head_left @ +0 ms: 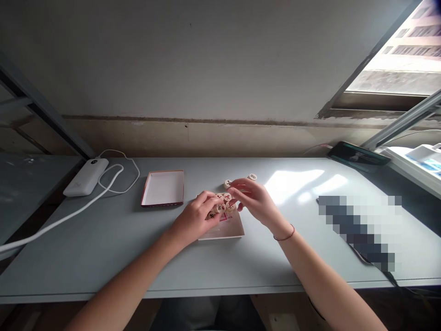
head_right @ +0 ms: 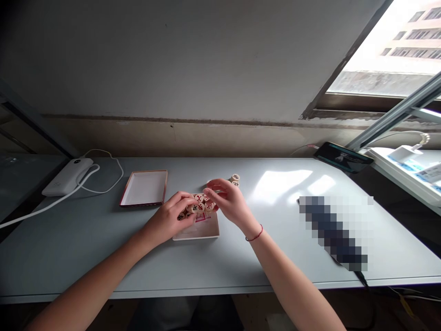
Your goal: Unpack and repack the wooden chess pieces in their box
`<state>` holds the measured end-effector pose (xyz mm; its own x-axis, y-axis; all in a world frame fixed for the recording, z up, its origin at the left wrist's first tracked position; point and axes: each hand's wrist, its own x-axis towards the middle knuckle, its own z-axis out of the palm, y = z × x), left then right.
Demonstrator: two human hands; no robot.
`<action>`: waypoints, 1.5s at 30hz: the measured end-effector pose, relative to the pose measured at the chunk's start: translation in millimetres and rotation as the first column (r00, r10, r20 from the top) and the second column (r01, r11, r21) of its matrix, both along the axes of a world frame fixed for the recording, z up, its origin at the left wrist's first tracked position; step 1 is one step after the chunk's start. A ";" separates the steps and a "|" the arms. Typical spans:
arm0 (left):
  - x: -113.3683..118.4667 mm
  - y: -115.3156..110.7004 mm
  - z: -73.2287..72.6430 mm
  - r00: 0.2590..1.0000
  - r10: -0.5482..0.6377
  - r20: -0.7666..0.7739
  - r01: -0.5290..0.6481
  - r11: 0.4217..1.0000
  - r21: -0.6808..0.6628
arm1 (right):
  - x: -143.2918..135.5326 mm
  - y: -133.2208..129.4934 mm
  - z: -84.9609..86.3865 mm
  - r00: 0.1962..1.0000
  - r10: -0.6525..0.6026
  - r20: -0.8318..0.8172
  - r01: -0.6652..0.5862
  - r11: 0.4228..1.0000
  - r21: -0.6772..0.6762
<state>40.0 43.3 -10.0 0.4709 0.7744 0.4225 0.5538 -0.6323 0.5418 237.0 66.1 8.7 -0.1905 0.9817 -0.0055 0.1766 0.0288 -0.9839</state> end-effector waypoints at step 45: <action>-12.9 5.0 -3.4 0.942 -0.023 -0.334 -0.005 0.996 -0.084 | 1.0 -22.4 -4.3 0.602 0.143 0.786 -0.554 0.784 0.282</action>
<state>27.1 48.4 -13.4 0.5813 0.7948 0.1745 0.7065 -0.5994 0.3764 238.0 43.6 4.4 -0.6551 0.7453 0.1238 0.6564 0.6426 -0.3953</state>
